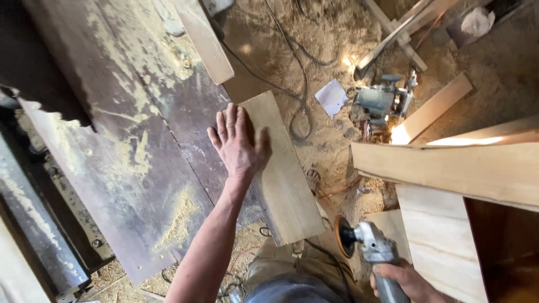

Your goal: The person is using a handheld power sander to smooth the surfaces of several small wooden boards on a workbench.

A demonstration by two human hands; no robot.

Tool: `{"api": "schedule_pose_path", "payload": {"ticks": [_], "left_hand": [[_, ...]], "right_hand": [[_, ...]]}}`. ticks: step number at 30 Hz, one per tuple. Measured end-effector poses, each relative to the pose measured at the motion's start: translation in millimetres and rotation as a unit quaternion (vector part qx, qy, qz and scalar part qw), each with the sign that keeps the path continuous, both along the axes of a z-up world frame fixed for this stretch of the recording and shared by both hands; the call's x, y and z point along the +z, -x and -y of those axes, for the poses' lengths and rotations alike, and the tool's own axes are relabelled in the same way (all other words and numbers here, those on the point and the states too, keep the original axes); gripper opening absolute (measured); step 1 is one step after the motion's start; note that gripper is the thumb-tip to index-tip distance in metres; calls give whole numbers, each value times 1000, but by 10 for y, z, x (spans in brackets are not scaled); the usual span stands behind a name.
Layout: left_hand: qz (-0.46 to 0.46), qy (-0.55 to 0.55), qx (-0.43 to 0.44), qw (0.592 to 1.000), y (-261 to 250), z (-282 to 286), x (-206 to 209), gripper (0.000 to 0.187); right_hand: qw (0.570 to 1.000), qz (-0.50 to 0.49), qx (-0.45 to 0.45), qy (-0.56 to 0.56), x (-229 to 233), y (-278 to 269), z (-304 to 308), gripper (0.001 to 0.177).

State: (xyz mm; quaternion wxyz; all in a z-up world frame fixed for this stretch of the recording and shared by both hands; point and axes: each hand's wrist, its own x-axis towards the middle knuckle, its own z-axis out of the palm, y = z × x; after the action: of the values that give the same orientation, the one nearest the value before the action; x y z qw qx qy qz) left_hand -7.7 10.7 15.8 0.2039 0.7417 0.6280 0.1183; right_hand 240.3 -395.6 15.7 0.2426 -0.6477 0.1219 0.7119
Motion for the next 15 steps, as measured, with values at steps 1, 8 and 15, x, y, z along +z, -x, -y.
{"api": "schedule_pose_path", "payload": {"ticks": [1,8,15], "left_hand": [[1,-9,6,1000,-52,35,94,84],[-201,39,-76,976,-383,377,-80,104],[-199,-21,-114,973,-430,329,-174,75]], "right_hand": [[1000,1,6,-9,15,-41,122,29],[993,-11,-116,-38,-171,-533,69,36],[973,32,-178,-143,146,-811,5,43]]}}
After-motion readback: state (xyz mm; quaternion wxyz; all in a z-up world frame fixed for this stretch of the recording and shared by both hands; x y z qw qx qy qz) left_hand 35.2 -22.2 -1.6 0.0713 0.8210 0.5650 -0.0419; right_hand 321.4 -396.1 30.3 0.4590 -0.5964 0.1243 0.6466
